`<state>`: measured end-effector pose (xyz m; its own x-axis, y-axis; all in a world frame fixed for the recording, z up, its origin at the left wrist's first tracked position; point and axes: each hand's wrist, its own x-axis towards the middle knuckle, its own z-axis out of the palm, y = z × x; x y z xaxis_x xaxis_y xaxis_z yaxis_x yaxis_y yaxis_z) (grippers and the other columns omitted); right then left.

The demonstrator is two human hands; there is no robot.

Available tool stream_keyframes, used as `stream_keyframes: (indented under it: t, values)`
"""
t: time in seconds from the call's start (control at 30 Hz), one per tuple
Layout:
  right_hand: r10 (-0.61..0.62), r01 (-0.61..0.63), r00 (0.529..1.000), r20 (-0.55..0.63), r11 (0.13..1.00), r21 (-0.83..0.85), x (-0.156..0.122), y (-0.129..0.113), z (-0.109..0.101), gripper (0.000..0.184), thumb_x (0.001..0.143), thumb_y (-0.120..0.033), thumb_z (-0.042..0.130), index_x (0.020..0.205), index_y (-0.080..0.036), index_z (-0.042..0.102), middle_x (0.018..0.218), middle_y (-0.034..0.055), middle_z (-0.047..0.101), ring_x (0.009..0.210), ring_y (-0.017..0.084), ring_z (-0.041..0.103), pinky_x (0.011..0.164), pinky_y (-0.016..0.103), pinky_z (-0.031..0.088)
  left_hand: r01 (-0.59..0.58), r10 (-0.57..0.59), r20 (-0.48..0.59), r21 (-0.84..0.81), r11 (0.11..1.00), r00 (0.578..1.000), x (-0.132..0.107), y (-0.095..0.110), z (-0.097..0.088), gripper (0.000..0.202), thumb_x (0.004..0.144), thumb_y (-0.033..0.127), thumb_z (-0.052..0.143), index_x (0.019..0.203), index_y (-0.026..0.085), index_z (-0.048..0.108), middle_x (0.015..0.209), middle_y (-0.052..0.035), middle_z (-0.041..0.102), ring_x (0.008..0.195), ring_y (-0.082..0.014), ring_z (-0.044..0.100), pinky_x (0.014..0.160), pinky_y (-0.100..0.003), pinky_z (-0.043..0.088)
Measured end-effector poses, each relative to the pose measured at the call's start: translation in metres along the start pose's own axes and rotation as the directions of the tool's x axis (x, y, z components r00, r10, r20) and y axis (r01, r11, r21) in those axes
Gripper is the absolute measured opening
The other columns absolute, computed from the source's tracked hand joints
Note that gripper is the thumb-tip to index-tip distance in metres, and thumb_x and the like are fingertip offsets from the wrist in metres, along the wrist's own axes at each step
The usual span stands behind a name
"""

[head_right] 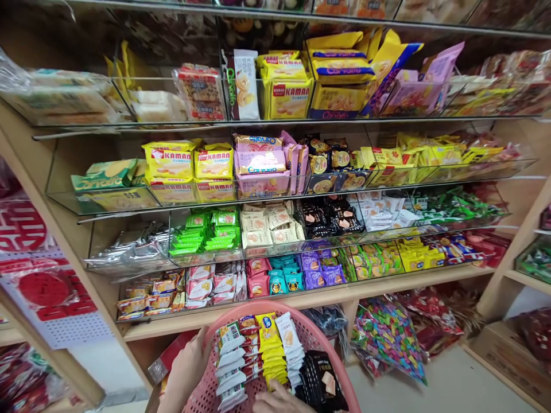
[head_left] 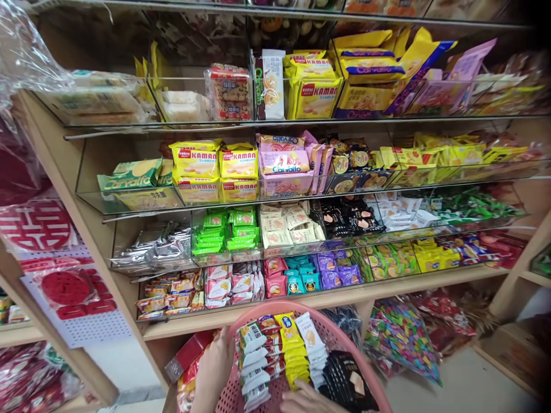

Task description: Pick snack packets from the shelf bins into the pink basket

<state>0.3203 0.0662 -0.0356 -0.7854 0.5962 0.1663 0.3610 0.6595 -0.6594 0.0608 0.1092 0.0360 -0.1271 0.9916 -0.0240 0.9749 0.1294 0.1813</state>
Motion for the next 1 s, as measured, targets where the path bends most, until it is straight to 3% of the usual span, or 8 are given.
stream_keyframes:
  t: [0.1,0.2,0.3,0.43,0.53,0.63,0.87,1.0]
  values:
    - [-0.213,0.178,0.971,-0.106,0.946,-0.271,0.031,-0.051,-0.066,0.038,0.083,-0.023,0.057,0.121,-0.025,0.057,0.124,0.0079,0.062,0.121,0.025,0.05,0.111,0.044,0.031,0.0,0.0,0.001,0.001,1.0,1.0,0.001,-0.002,0.003,0.045,0.093,0.032,0.023,0.132,0.017,0.041,0.119,-0.0157,0.065,0.099,-0.0256,0.067,0.076,-0.034,0.049]
    - [-0.235,0.109,0.941,-0.245,0.892,-0.439,0.063,-0.086,-0.139,0.037,0.089,-0.018,0.045,0.124,-0.022,0.054,0.125,0.0078,0.06,0.121,0.022,0.048,0.107,0.042,0.036,0.008,-0.008,-0.004,-0.005,1.0,1.0,0.002,-0.002,0.003,0.045,0.094,0.033,0.023,0.132,0.017,0.041,0.12,-0.0154,0.065,0.098,-0.0243,0.067,0.075,-0.032,0.049]
    - [-0.253,0.026,0.909,-0.331,0.827,-0.561,0.091,-0.097,-0.2,0.04,0.089,-0.02,0.043,0.129,-0.02,0.048,0.129,0.0094,0.055,0.122,0.023,0.046,0.105,0.046,0.036,0.009,-0.008,0.005,-0.022,1.0,1.0,0.002,0.0,0.001,0.046,0.094,0.033,0.023,0.133,0.016,0.04,0.119,-0.0152,0.065,0.098,-0.0254,0.067,0.075,-0.033,0.049]
    - [-0.197,-0.102,0.903,-0.381,0.764,-0.637,0.12,-0.09,-0.253,0.053,0.088,-0.027,0.049,0.138,-0.019,0.036,0.137,0.0124,0.048,0.129,0.026,0.039,0.106,0.048,0.032,0.015,-0.015,0.014,-0.016,1.0,1.0,-0.001,0.002,-0.002,0.046,0.094,0.033,0.023,0.133,0.016,0.041,0.116,-0.0154,0.067,0.099,-0.0262,0.067,0.077,-0.035,0.049]
    - [-0.1,-0.182,0.921,-0.376,0.744,-0.643,0.135,-0.081,-0.275,0.068,0.083,-0.03,0.059,0.142,-0.016,0.029,0.141,0.0163,0.044,0.131,0.03,0.037,0.107,0.05,0.03,0.012,-0.012,-0.008,-0.013,1.0,1.0,-0.002,0.0,-0.001,0.046,0.094,0.033,0.024,0.133,0.016,0.041,0.113,-0.0153,0.068,0.098,-0.0242,0.068,0.075,-0.032,0.049]
    - [-0.045,-0.192,0.94,-0.338,0.749,-0.634,0.144,-0.073,-0.284,0.075,0.08,-0.03,0.064,0.144,-0.013,0.027,0.143,0.0201,0.042,0.131,0.033,0.037,0.107,0.051,0.028,0.0,-0.001,-0.02,-0.04,0.999,1.0,-0.002,-0.002,0.002,0.045,0.093,0.031,0.024,0.133,0.017,0.041,0.114,-0.0143,0.068,0.097,-0.0231,0.068,0.072,-0.029,0.048]
    - [-0.063,-0.147,0.955,-0.291,0.749,-0.646,0.16,-0.066,-0.277,0.076,0.078,-0.03,0.065,0.144,-0.018,0.028,0.139,0.0169,0.046,0.132,0.032,0.037,0.106,0.05,0.031,0.009,-0.01,-0.018,-0.053,0.999,1.0,-0.001,-0.003,0.005,0.046,0.093,0.032,0.022,0.133,0.017,0.04,0.117,-0.0156,0.066,0.1,-0.0246,0.066,0.074,-0.032,0.048]
    - [-0.058,-0.156,0.953,-0.296,0.745,-0.648,0.163,-0.069,-0.274,0.074,0.079,-0.025,0.064,0.143,-0.014,0.029,0.137,0.0171,0.047,0.131,0.031,0.038,0.107,0.048,0.03,-0.002,0.001,-0.021,-0.07,0.998,1.0,0.0,-0.004,0.005,0.047,0.093,0.031,0.022,0.133,0.016,0.04,0.118,-0.0157,0.066,0.101,-0.0245,0.066,0.075,-0.032,0.048]
